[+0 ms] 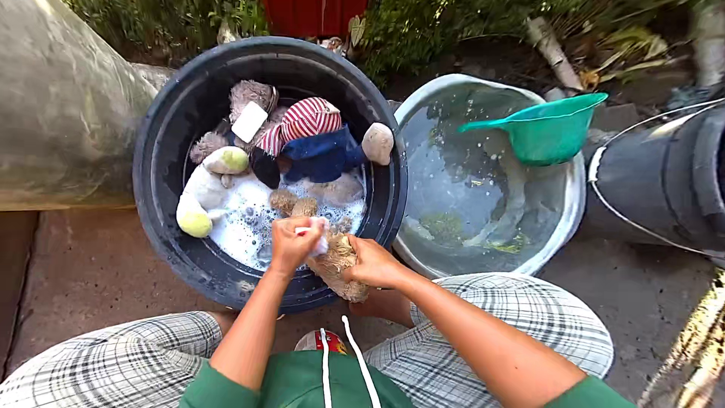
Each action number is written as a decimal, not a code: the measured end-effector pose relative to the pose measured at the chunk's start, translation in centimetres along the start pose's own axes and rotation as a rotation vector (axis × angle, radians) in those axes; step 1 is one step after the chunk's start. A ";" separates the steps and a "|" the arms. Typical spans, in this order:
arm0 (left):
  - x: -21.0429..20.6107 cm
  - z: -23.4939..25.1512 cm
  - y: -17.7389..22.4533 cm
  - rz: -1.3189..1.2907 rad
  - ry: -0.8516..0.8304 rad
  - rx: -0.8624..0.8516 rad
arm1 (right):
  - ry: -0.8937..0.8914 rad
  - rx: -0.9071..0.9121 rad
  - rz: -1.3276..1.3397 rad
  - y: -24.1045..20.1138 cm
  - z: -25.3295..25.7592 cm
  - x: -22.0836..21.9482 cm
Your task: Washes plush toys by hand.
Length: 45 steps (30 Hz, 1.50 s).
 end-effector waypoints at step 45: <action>-4.6 1.4 1.2 0.064 -0.354 0.381 | 0.163 -0.082 -0.077 2.5 -0.5 1.0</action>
Point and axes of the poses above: each hand's wrist, its own z-axis towards the middle knuckle, its own x-axis out of the back of the hand, y = z × x, the point moved 10 cm from there along z, towards the middle knuckle, and after that the axes turned 9 degrees about -y, right-handed, at the moved point
